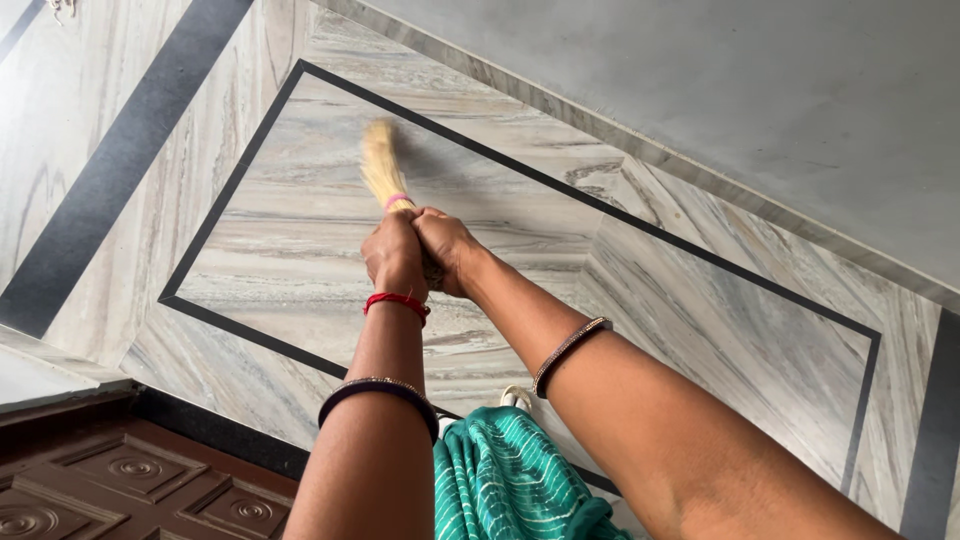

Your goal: The person sweeps a tiled floor using a straw broom, moving it along the edges of the walls and doorways.

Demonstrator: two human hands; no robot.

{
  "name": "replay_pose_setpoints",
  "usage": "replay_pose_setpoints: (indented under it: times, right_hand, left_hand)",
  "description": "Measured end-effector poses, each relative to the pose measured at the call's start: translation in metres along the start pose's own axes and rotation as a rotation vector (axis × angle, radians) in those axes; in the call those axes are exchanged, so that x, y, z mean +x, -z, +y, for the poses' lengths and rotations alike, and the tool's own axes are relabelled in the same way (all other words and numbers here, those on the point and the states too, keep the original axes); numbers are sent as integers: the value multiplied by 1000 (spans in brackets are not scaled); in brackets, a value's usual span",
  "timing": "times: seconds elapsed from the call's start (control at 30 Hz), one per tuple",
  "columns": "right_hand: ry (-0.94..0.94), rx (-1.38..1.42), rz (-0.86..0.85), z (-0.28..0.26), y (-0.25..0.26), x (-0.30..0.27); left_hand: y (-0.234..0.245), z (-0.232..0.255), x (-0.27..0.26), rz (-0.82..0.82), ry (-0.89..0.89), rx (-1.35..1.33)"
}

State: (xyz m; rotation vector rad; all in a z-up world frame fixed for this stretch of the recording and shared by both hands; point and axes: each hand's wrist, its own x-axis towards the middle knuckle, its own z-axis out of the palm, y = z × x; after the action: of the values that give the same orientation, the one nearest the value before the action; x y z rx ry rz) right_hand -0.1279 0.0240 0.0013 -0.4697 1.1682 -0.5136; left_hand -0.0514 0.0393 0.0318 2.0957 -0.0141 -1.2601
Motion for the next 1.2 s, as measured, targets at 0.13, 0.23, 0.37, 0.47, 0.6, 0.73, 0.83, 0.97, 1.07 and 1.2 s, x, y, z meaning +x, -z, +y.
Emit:
replay_pose_setpoints:
  times: [0.13, 0.23, 0.37, 0.47, 0.6, 0.73, 0.83, 0.97, 1.07, 1.2]
  right_hand:
    - [126, 7, -23, -3, -4, 0]
    - [191, 59, 59, -6, -13, 2]
    - [175, -10, 193, -11, -19, 4]
    - [58, -3, 211, -7, -22, 9]
    - [28, 10, 105, 12, -31, 17]
    - [73, 60, 18, 15, -41, 17]
    - [144, 99, 14, 5, -44, 14]
    - [235, 113, 84, -12, -45, 17]
    - [233, 115, 137, -21, -37, 22]
    - [106, 160, 106, -13, -29, 35]
  left_hand:
    - [9, 13, -16, -40, -93, 7]
    - [3, 16, 6, -145, -153, -102]
    - [-7, 3, 46, -309, -77, -260]
    - [-6, -6, 61, -321, 24, -282]
    - [19, -4, 44, -74, 55, -44]
    - [39, 19, 7, 0, -9, 52]
    - [41, 36, -5, 26, -119, 141]
    - [26, 42, 9, -91, -216, -10]
    - [10, 36, 35, -286, -176, -209]
    - [-4, 26, 56, -347, -33, -245]
